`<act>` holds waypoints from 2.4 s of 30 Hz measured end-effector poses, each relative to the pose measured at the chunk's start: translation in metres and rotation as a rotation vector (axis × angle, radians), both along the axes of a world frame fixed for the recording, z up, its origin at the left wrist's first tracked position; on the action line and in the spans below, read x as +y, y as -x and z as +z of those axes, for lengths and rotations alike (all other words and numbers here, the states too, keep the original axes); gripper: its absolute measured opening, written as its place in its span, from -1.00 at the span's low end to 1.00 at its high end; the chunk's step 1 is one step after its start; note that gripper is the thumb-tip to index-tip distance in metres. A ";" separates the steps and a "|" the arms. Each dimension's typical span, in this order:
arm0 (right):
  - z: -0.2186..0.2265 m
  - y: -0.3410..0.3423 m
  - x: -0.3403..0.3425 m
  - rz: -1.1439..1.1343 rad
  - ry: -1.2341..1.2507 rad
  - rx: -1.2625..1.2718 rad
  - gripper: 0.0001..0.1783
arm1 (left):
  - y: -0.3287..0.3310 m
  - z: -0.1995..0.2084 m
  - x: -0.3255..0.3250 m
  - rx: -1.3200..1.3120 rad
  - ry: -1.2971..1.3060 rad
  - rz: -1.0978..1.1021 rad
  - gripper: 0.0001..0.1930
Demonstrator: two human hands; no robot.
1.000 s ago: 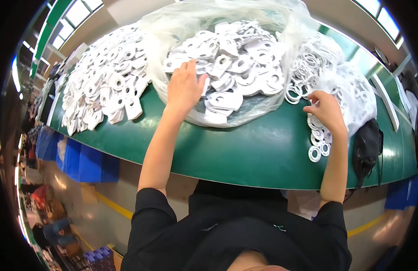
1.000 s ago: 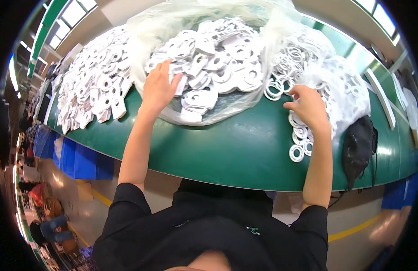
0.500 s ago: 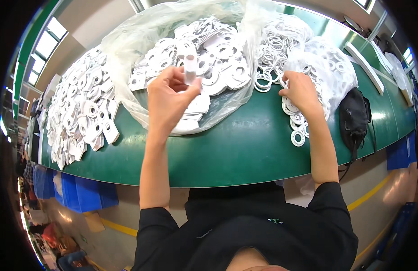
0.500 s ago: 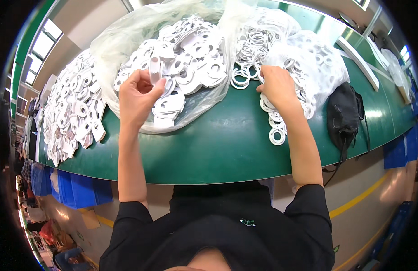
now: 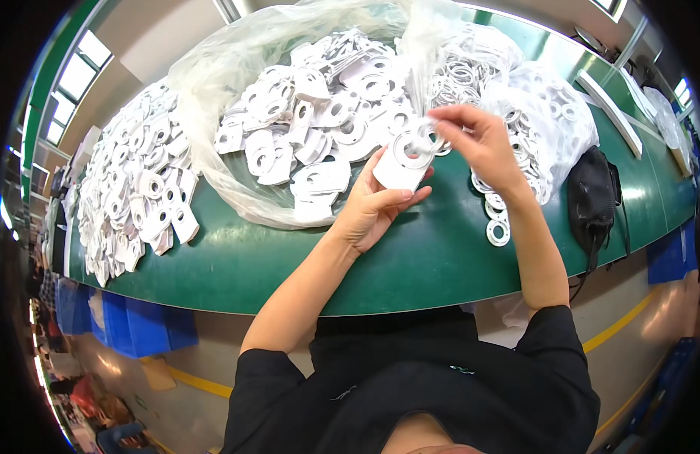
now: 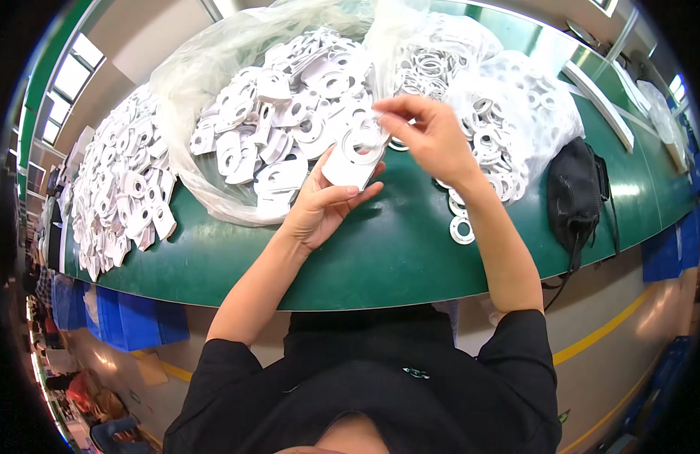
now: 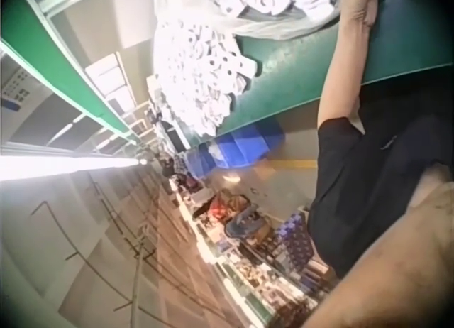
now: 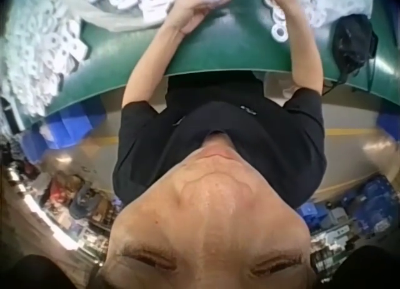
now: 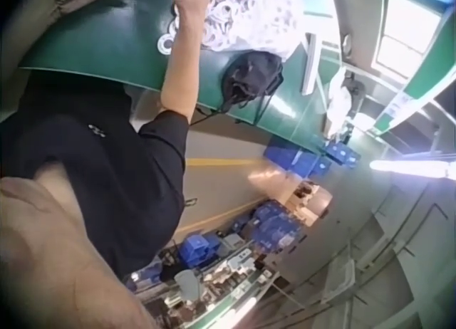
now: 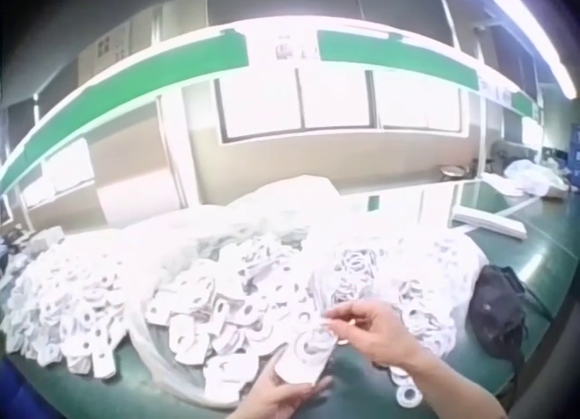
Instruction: Assembling small plastic components with metal rings at a production workbench.
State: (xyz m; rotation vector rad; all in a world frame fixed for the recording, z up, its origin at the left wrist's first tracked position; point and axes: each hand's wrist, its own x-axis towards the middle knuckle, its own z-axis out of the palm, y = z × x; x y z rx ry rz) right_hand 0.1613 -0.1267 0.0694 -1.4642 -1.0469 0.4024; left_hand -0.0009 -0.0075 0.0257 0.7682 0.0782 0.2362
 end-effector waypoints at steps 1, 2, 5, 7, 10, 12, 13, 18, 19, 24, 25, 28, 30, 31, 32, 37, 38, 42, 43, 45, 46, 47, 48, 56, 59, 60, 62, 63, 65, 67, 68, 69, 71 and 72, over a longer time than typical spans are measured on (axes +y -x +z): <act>-0.003 0.006 0.003 0.007 0.053 -0.019 -0.77 | 0.001 0.000 0.000 0.002 -0.001 -0.002 -0.26; -0.006 0.012 0.005 0.015 0.105 -0.038 -0.77 | 0.002 0.000 0.000 0.003 0.039 -0.021 -0.31; -0.022 0.017 0.011 -0.063 0.070 -0.330 -0.79 | 0.003 -0.002 0.004 0.045 0.189 -0.080 -0.43; -0.031 0.018 0.014 -0.025 0.019 -0.462 -0.79 | 0.000 -0.007 0.004 0.138 0.151 -0.081 -0.57; -0.028 0.019 0.017 -0.045 -0.028 -0.364 -0.84 | 0.002 -0.013 0.002 0.220 -0.002 -0.096 -0.61; -0.026 -0.001 0.014 -0.190 0.017 -0.439 -0.86 | 0.003 -0.011 0.002 0.223 -0.011 -0.092 -0.62; -0.026 -0.013 0.010 -0.335 0.063 -0.517 -0.87 | 0.002 -0.008 0.002 0.221 -0.043 -0.046 -0.62; -0.047 -0.025 0.002 -0.303 0.303 -0.811 -0.83 | 0.002 0.000 0.005 0.184 -0.087 0.022 -0.60; -0.050 -0.022 0.004 -0.283 0.339 -0.821 -0.83 | 0.002 0.001 0.005 0.185 -0.086 0.021 -0.60; -0.037 -0.025 0.000 -0.210 0.402 -0.666 -0.80 | 0.002 -0.003 0.008 0.182 -0.025 0.052 -0.57; -0.029 -0.025 -0.001 -0.207 0.401 -0.667 -0.80 | 0.002 -0.004 0.009 0.182 -0.024 0.056 -0.57; -0.019 -0.028 -0.003 -0.158 0.455 -0.362 -0.81 | 0.002 -0.006 0.010 0.195 -0.024 0.080 -0.58; -0.024 -0.033 -0.006 -0.211 0.471 -0.359 -0.82 | 0.001 -0.005 0.009 0.202 -0.016 0.072 -0.58; -0.027 -0.034 -0.005 -0.214 0.471 -0.359 -0.82 | 0.000 -0.005 0.009 0.202 -0.016 0.070 -0.58; -0.031 -0.035 -0.004 -0.295 0.412 -0.428 -0.83 | 0.000 -0.006 0.009 0.205 -0.018 0.065 -0.58; -0.019 -0.027 -0.002 -0.554 0.192 -0.538 -0.79 | 0.001 -0.005 0.009 0.216 -0.019 0.074 -0.58; -0.015 -0.025 -0.001 -0.580 0.206 -0.498 -0.76 | 0.001 -0.005 0.009 0.218 -0.019 0.082 -0.58; -0.024 -0.023 0.003 -0.256 0.069 0.111 -0.70 | -0.002 -0.005 0.006 0.212 -0.034 0.132 -0.57; -0.024 -0.017 0.006 -0.109 0.104 0.221 -0.64 | -0.001 -0.006 0.007 0.215 -0.036 0.142 -0.57; -0.027 0.007 0.013 0.021 0.140 0.343 -0.65 | -0.001 -0.007 0.006 0.136 -0.059 0.229 -0.57; -0.030 0.014 0.015 0.065 0.163 0.349 -0.65 | -0.001 -0.006 0.006 0.137 -0.059 0.229 -0.57; -0.030 0.019 0.016 0.088 0.198 0.371 -0.67 | -0.001 -0.005 0.006 0.170 -0.083 0.304 -0.58; -0.030 0.022 0.016 0.110 0.234 0.393 -0.68 | -0.001 -0.005 0.005 0.204 -0.106 0.378 -0.58; -0.024 0.007 0.012 0.223 0.312 0.243 -0.71 | 0.001 -0.008 0.009 0.244 -0.270 0.222 -0.55; -0.017 0.004 0.009 0.197 0.286 0.353 -0.76 | 0.001 0.000 0.005 0.275 -0.214 0.190 -0.51; -0.017 0.003 0.009 0.198 0.287 0.355 -0.76 | 0.000 0.000 0.005 0.255 -0.194 0.140 -0.50; -0.020 0.003 0.011 0.094 0.153 0.444 -0.75 | 0.000 -0.002 0.005 0.238 -0.174 0.092 -0.50; -0.024 0.000 0.012 0.095 0.147 0.426 -0.74 | 0.000 -0.005 0.006 0.219 -0.186 0.051 -0.49; -0.027 0.002 0.013 0.088 0.187 0.396 -0.74 | 0.000 -0.007 0.005 0.227 -0.225 0.029 -0.47; -0.028 0.005 0.013 0.081 0.225 0.365 -0.75 | 0.000 -0.007 0.007 0.222 -0.237 0.020 -0.47; -0.029 0.006 0.013 0.077 0.229 0.315 -0.76 | -0.001 -0.007 0.008 0.213 -0.251 0.011 -0.47; -0.029 0.007 0.013 0.072 0.233 0.264 -0.77 | -0.001 -0.007 0.008 0.214 -0.251 0.010 -0.47; -0.031 0.009 0.015 0.074 0.225 0.250 -0.77 | -0.001 -0.006 0.007 0.209 -0.254 0.007 -0.47; -0.032 0.009 0.015 0.076 0.217 0.236 -0.77 | -0.001 -0.006 0.007 0.210 -0.254 0.006 -0.47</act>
